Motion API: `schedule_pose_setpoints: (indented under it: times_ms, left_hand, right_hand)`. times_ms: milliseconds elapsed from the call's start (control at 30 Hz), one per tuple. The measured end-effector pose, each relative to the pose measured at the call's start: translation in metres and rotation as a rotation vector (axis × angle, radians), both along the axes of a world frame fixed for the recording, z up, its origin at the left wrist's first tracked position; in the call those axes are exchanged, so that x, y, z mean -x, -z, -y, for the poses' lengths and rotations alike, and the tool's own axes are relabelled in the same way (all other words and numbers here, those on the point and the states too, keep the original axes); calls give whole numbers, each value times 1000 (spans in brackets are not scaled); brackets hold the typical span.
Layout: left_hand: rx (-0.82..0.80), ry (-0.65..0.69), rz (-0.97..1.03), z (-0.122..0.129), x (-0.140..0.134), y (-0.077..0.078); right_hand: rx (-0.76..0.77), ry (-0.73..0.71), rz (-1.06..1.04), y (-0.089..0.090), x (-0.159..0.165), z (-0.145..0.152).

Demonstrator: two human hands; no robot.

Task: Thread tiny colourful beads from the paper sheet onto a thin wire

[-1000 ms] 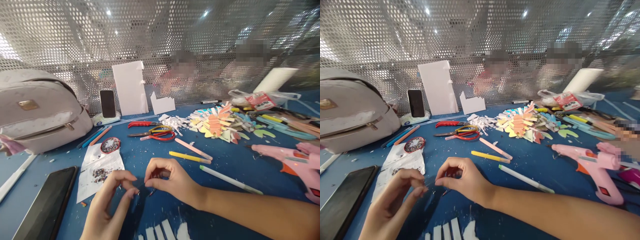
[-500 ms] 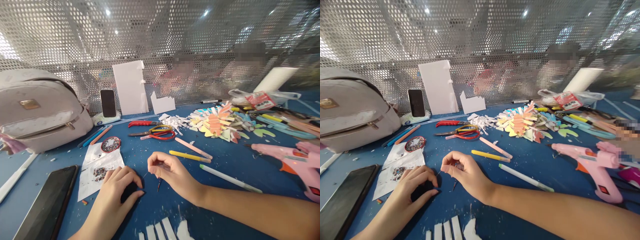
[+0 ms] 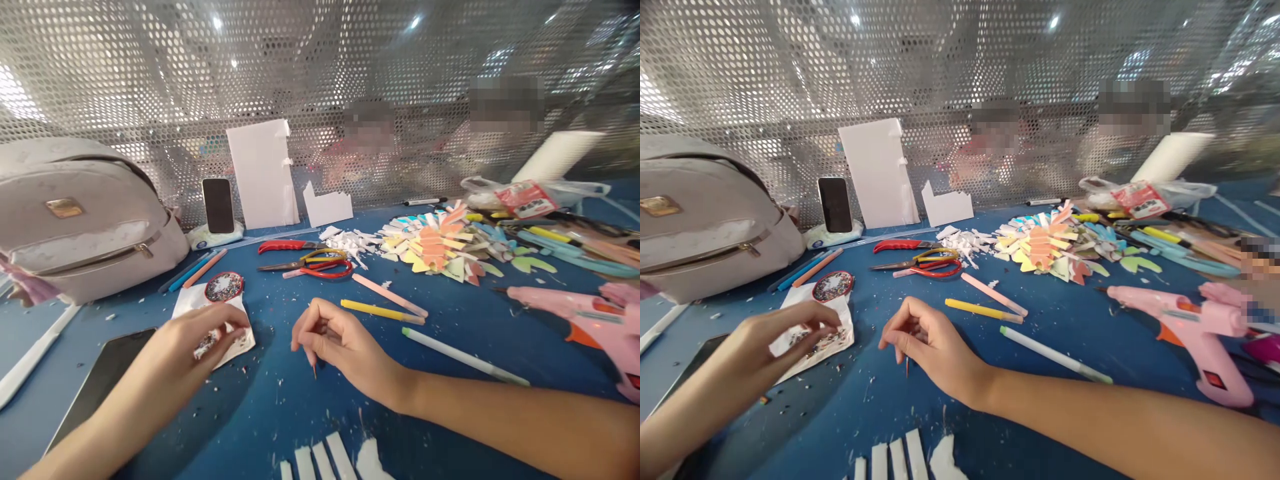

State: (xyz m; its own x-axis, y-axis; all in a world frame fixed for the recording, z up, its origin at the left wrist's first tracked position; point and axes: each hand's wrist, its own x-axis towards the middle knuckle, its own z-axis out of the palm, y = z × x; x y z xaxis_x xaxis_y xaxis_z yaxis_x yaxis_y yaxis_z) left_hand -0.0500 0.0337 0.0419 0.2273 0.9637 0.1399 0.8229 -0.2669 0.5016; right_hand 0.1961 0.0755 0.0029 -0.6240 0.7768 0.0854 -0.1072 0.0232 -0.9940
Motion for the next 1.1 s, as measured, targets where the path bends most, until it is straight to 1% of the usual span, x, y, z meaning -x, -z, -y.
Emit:
schedule_pose_setpoints:
  times_ms: [67,133,200,333,400,567,767,933,1100]
  left_hand:
    - [-82,-53,-54,-10,15,-3]
    - [-77,-120,-109,-18,26,-3]
    - [-33,-121,-123,-24,31,-2]
    - [68,-12,-105,-27,31,1]
    - [99,18,-102,-26,28,2]
    - [83,29,-58,-22,20,6]
    - [93,93,-38,-23,14,16]
    - [132,145,-1,-24,15,27]
    - [106,152,26,-25,17,35]
  right_hand:
    - [-19,8,16,1,1,1]
    - [-30,14,50,2,1,2]
    - [-19,13,68,2,2,2]
    - [32,1,61,0,4,1]
    - [48,2,52,-1,5,1]
    - [49,-2,60,-2,4,1]
    - [5,-9,92,0,2,-1]
    - [15,1,95,-3,3,-1]
    - [7,-3,103,-1,2,0]
